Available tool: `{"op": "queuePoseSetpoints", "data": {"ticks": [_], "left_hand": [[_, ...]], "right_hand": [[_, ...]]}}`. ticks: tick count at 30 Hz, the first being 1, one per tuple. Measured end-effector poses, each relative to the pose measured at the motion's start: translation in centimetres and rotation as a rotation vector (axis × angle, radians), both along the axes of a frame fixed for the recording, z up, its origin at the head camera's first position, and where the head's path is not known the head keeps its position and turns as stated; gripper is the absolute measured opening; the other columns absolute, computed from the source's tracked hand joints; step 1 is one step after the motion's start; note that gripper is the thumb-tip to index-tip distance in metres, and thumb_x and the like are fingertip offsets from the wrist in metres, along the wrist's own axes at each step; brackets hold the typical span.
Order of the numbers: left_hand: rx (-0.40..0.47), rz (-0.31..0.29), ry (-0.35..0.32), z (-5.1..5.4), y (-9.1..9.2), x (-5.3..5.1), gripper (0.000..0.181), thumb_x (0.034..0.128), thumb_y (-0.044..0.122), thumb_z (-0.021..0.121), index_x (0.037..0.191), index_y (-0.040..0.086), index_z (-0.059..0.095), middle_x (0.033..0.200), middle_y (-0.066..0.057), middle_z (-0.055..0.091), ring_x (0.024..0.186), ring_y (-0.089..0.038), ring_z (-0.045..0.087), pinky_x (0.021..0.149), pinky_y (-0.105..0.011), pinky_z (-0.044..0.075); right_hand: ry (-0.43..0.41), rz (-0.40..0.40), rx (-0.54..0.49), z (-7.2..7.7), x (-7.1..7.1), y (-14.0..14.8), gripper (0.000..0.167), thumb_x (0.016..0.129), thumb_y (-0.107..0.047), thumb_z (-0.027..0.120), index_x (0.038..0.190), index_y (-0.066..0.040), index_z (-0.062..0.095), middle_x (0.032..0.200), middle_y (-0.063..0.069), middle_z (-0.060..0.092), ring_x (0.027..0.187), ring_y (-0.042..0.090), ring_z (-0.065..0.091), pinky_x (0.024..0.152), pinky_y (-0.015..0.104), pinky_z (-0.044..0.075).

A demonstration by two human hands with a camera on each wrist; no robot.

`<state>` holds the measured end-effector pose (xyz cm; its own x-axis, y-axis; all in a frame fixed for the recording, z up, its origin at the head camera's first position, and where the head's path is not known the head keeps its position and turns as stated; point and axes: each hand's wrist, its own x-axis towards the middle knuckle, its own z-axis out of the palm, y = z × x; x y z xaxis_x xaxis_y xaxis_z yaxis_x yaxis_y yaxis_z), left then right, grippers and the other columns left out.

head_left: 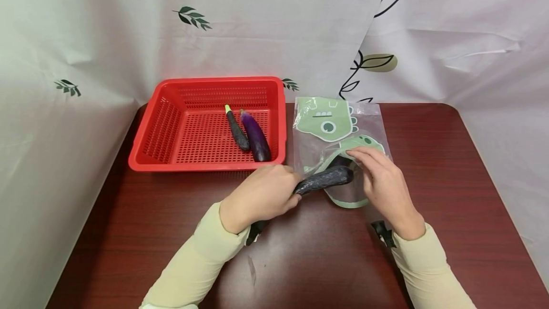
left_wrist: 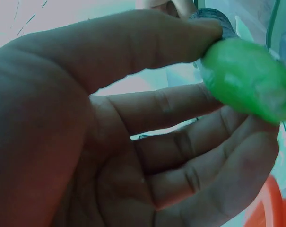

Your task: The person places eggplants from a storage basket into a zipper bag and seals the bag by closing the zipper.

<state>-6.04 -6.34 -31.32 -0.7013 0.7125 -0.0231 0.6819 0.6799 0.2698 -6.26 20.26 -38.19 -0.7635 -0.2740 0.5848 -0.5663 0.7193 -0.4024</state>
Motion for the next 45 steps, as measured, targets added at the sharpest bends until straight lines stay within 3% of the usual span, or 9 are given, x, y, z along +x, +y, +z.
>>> {"op": "queuePoseSetpoints", "data": {"ticks": [7, 18, 24, 30, 37, 45], "left_hand": [[-0.010, 0.000, 0.027, -0.5, 1.2, 0.1, 0.020, 0.0853, 0.022, 0.075, 0.072, 0.017, 0.061, 0.078, 0.000, 0.065, 0.071, -0.023, 0.066, 0.065, -0.042, 0.053], [-0.056, -0.015, 0.069, -0.9, 2.8, 0.2, 0.023, 0.0855, 0.025, 0.075, 0.069, 0.015, 0.063, 0.066, 0.000, 0.060, 0.062, -0.023, 0.061, 0.062, -0.040, 0.052], [-0.099, -0.008, 0.124, -0.8, 3.8, 0.4, 0.014, 0.0848, 0.021, 0.074, 0.074, 0.011, 0.073, 0.071, -0.002, 0.063, 0.061, -0.021, 0.060, 0.059, -0.036, 0.052], [-0.112, 0.013, 0.192, -0.8, 4.8, 0.5, 0.011, 0.0833, 0.018, 0.073, 0.074, 0.013, 0.073, 0.071, -0.001, 0.066, 0.063, -0.020, 0.062, 0.057, -0.036, 0.052], [-0.119, 0.006, 0.218, -1.3, 6.0, 0.4, 0.012, 0.0875, 0.015, 0.068, 0.076, 0.014, 0.074, 0.073, -0.001, 0.068, 0.063, -0.018, 0.063, 0.057, -0.034, 0.053], [-0.155, 0.056, 0.363, -2.3, 7.5, 1.0, 0.017, 0.0886, 0.012, 0.067, 0.077, 0.020, 0.077, 0.074, 0.001, 0.068, 0.067, -0.015, 0.065, 0.054, -0.030, 0.053]], "right_hand": [[-0.006, -0.001, 0.000, 0.0, 0.0, 0.0, 0.046, 0.081, 0.023, 0.060, 0.118, -0.002, 0.071, 0.118, 0.010, 0.068, 0.110, 0.027, 0.063, 0.092, 0.038, 0.046], [-0.023, -0.013, 0.006, 0.2, 0.1, 0.1, 0.046, 0.082, 0.022, 0.059, 0.119, -0.002, 0.071, 0.120, 0.010, 0.067, 0.112, 0.028, 0.062, 0.093, 0.040, 0.047], [-0.023, -0.016, 0.001, 0.2, 0.1, 0.2, 0.043, 0.083, 0.020, 0.061, 0.119, -0.003, 0.071, 0.120, 0.010, 0.068, 0.112, 0.027, 0.062, 0.093, 0.038, 0.046], [-0.029, -0.015, -0.001, 0.3, 0.1, 0.2, 0.044, 0.083, 0.021, 0.059, 0.118, -0.003, 0.071, 0.119, 0.009, 0.068, 0.111, 0.027, 0.062, 0.094, 0.035, 0.046], [-0.024, -0.009, 0.005, 0.2, 0.1, 0.2, 0.044, 0.084, 0.021, 0.058, 0.119, -0.002, 0.071, 0.120, 0.010, 0.067, 0.112, 0.027, 0.062, 0.092, 0.040, 0.047], [-0.009, -0.003, -0.003, 0.0, 0.1, 0.1, 0.043, 0.083, 0.022, 0.059, 0.117, -0.002, 0.072, 0.118, 0.009, 0.068, 0.110, 0.026, 0.063, 0.090, 0.039, 0.047]]}}
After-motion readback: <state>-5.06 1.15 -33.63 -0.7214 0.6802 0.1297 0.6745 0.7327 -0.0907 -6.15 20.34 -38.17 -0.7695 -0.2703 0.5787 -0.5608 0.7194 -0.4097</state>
